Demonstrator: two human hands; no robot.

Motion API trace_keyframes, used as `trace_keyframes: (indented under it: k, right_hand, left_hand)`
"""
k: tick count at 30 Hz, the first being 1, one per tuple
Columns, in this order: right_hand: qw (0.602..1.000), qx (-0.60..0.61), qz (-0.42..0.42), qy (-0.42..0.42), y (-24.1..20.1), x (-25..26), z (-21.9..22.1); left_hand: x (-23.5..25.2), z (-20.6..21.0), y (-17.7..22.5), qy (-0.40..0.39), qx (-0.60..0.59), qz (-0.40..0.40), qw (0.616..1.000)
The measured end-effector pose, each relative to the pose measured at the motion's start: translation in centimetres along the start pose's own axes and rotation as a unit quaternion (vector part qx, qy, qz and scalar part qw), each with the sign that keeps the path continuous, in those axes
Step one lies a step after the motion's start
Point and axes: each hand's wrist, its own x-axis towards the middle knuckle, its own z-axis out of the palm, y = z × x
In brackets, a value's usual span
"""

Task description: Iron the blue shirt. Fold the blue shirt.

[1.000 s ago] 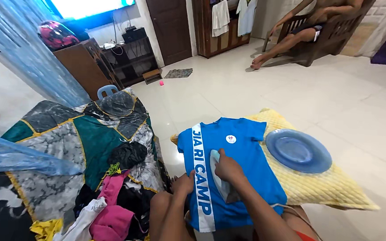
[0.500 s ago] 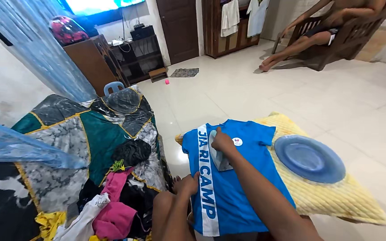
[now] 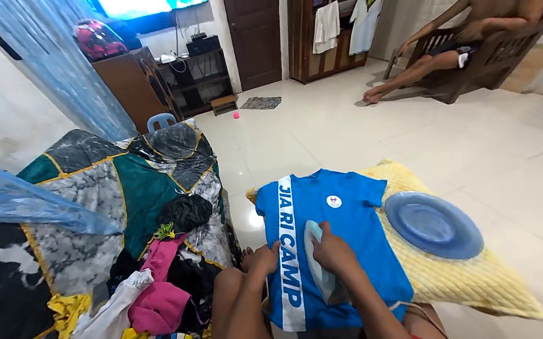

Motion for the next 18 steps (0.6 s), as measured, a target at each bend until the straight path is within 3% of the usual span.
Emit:
trace_keyframes:
  k: [18]
  right_hand:
    - [0.998, -0.009, -0.027, 0.048, -5.4, 10.7, -3.1]
  left_hand:
    - [0.5, 0.7, -0.7, 0.015, -0.01, -0.003, 1.0]
